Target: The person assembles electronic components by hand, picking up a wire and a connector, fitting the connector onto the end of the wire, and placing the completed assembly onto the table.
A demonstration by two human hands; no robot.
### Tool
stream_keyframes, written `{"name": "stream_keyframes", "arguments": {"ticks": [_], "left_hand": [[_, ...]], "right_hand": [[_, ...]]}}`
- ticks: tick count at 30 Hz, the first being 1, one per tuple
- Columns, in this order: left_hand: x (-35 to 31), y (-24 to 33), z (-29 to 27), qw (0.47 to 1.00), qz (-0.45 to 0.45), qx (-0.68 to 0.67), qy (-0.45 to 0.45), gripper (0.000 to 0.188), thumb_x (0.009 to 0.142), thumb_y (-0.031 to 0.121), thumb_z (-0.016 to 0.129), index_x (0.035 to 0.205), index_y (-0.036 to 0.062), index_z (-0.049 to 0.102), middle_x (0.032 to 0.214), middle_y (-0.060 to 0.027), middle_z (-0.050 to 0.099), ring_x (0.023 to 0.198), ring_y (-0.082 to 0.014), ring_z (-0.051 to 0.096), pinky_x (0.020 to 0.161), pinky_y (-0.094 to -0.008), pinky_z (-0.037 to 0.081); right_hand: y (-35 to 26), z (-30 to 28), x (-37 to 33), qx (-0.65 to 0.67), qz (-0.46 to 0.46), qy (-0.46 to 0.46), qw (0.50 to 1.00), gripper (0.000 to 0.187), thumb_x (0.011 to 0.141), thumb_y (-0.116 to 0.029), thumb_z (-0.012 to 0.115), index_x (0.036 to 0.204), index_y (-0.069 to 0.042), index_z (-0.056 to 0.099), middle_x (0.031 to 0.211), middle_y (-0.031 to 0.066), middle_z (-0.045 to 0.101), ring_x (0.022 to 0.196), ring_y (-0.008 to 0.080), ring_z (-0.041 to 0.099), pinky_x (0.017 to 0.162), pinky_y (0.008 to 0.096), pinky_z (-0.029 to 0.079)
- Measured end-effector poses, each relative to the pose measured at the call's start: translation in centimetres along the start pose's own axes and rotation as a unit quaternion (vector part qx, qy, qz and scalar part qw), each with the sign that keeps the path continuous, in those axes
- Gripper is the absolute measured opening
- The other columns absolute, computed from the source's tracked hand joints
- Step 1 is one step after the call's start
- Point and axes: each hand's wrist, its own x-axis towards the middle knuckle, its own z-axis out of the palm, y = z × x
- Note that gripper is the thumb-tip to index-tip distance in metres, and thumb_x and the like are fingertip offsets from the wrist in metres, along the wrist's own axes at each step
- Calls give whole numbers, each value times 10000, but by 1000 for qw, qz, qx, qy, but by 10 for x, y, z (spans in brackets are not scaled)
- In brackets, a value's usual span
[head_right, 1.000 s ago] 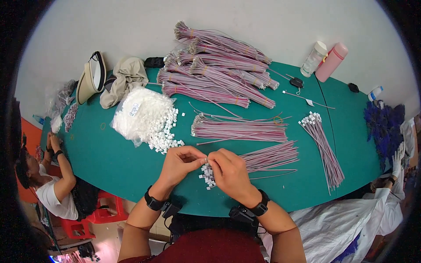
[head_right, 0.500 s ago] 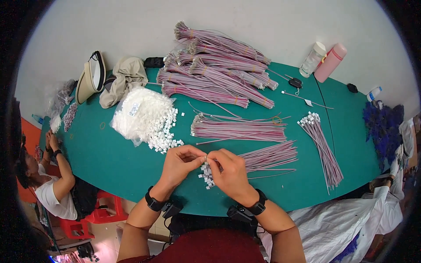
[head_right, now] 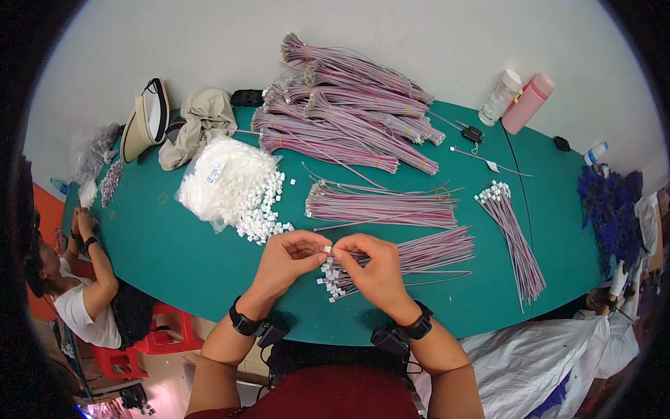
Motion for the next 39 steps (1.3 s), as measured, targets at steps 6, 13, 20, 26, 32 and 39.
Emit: {"name": "stream_keyframes", "arguments": {"ticks": [6,13,20,26,32,39], "left_hand": [[0,0,1,999,18,36,21,160,846,0,722,1005,-1,705,953,-65,721,867,-99,669,797,-236,533],[0,-5,4,998,33,40,34,129,850,21,731,976,2,711,926,-62,722,835,-96,668,778,-231,530],[2,-6,2,999,6,31,23,133,850,22,731,979,-1,709,911,-55,719,808,-99,663,761,-232,528],[1,-3,3,1000,7,3,15,166,851,12,725,1015,-3,704,945,-64,718,859,-108,667,784,-235,530],[0,2,0,1000,7,-9,-18,230,844,-22,714,1071,-2,692,1010,-77,713,935,-119,668,839,-245,535],[0,2,1,1000,4,19,2,213,838,-28,712,1047,3,693,1011,-64,712,918,-108,665,834,-242,535]], "right_hand": [[-7,-1,0,-38,-19,-8,999,72,844,-12,704,900,23,677,814,63,685,706,100,632,633,238,499],[-12,5,-2,-99,-76,11,992,59,834,6,686,879,10,649,759,88,636,606,169,616,524,273,476],[-9,10,-5,-132,-105,34,985,49,837,14,673,874,12,641,759,95,631,608,187,622,518,281,476],[-5,4,-1,-20,-39,23,999,81,846,-6,696,914,28,666,806,71,678,688,111,626,608,245,489],[0,-3,2,21,14,1,1000,87,873,-38,685,930,28,677,830,64,686,745,104,631,662,241,497],[-2,-4,3,0,1,-6,1000,79,869,-35,676,926,20,683,844,90,687,746,146,639,662,267,501]]}}
